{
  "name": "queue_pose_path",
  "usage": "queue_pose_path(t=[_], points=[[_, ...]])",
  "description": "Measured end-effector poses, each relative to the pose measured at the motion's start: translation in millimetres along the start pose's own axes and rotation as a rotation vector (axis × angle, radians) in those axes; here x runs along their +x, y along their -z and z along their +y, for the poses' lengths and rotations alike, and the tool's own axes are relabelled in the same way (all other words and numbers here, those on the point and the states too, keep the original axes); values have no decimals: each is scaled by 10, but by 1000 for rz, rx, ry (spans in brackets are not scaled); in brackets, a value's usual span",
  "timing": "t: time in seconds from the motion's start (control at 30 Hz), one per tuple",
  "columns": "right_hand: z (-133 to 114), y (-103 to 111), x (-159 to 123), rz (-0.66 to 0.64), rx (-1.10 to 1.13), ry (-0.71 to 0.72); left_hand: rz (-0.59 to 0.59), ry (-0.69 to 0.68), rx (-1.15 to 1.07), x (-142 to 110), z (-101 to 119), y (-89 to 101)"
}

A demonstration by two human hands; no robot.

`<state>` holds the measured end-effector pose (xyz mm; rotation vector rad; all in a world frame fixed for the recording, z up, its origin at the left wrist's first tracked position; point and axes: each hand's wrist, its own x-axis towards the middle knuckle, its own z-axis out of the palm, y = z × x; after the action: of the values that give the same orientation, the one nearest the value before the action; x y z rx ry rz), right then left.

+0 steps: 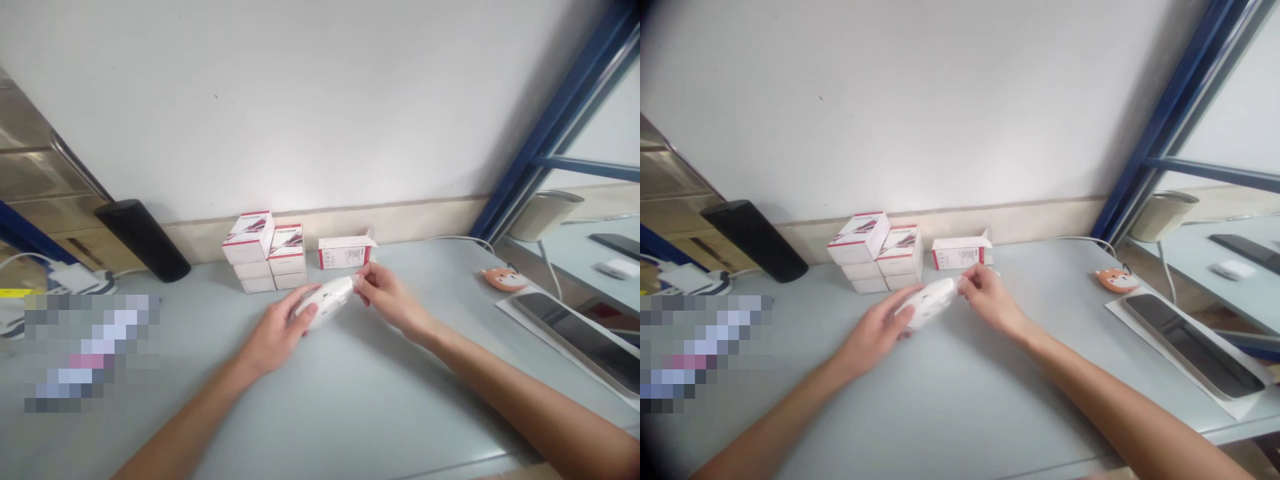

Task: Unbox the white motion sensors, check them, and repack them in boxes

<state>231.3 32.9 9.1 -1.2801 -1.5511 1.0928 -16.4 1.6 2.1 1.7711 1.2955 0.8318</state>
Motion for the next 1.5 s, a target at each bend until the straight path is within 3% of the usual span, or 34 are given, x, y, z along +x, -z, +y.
queue_pose_path(t=[0.07, 0.17, 0.3, 0.43, 0.53, 0.6, 0.67, 0.73, 0.83, 0.97, 1.03, 1.13, 1.23, 1.33, 1.5], points=[[12, -35, -17, 6, -54, 70, -23, 127, -181, 15, 31, 12], [17, -62, -50, -33, -106, 168, -152, 310, -475, 23, 125, 55], [-44, -40, -88, -63, -53, 206, -223, 462, -765, 15, 222, 118], [-97, -22, -91, -67, 58, 181, -371, 416, -946, -14, 232, 159], [-73, -33, -76, -126, 146, 33, -401, 277, -1015, -51, 234, 167], [-41, -51, -69, -154, 169, -58, -373, 202, -994, -59, 213, 146], [-14, -73, -70, -103, 140, -84, -286, 187, -934, -38, 161, 103], [0, -96, -78, -5, 95, -66, -179, 226, -871, 7, 91, 51], [5, -130, -101, 71, 100, 4, -126, 314, -822, 72, 22, -10], [22, -177, -136, 114, 121, 179, -98, 371, -825, 75, 58, -57], [34, -189, -151, 123, 61, 339, -38, 379, -829, 53, 86, -72], [28, -174, -172, 90, -108, 615, 36, 395, -820, 38, 88, -81], [-30, -130, -208, 15, -180, 738, 84, 386, -846, 47, 81, -71], [-95, -100, -265, -90, -151, 681, 146, 443, -828, 43, 118, -57], [-67, -177, -349, -369, -83, 417, 207, 450, -691, 2, 202, -96]])
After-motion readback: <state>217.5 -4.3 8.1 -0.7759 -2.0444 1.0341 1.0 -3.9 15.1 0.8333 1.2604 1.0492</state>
